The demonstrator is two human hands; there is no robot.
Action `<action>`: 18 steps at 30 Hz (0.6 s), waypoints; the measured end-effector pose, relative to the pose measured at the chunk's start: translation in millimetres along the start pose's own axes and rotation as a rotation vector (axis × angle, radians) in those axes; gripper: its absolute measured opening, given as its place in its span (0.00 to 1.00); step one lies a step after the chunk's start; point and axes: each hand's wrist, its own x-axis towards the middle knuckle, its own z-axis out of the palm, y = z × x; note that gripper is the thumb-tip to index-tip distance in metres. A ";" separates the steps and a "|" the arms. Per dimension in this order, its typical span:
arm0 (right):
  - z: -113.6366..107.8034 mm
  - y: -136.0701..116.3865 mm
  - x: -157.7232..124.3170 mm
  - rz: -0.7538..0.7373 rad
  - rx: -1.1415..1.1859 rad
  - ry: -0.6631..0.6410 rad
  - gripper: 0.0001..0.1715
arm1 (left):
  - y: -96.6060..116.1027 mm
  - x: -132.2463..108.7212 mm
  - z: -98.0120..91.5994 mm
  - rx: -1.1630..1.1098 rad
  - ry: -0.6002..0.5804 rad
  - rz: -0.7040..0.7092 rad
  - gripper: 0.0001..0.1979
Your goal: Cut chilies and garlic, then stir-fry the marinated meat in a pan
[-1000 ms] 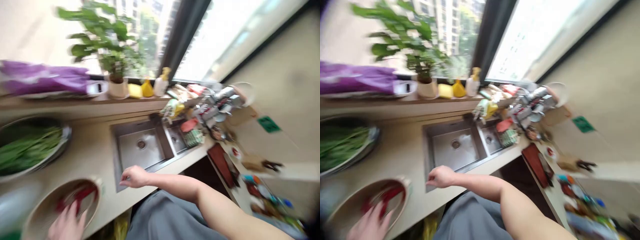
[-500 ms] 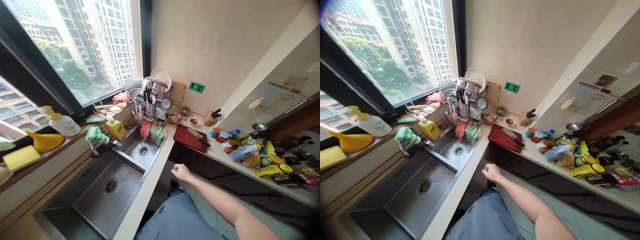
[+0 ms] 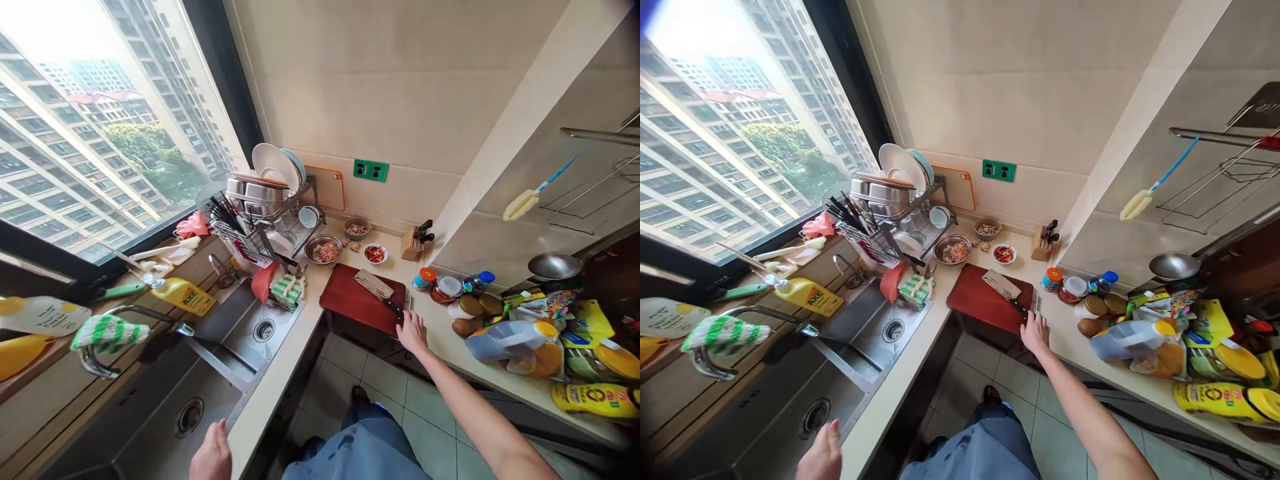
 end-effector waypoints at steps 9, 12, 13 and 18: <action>11.4 -0.7 55.7 -0.114 -0.051 -0.082 0.17 | 183.5 84.9 143.8 -0.186 -0.379 0.336 0.21; 14.4 5.2 57.6 -0.135 -0.027 -0.001 0.18 | 244.6 133.3 195.4 -0.052 -0.419 0.344 0.25; 13.1 6.4 61.5 -0.144 0.005 0.039 0.19 | 261.6 147.6 210.8 0.023 -0.438 0.314 0.28; -14.6 -17.7 127.1 -0.279 0.281 0.238 0.21 | 303.4 188.9 263.2 0.296 -0.613 0.201 0.51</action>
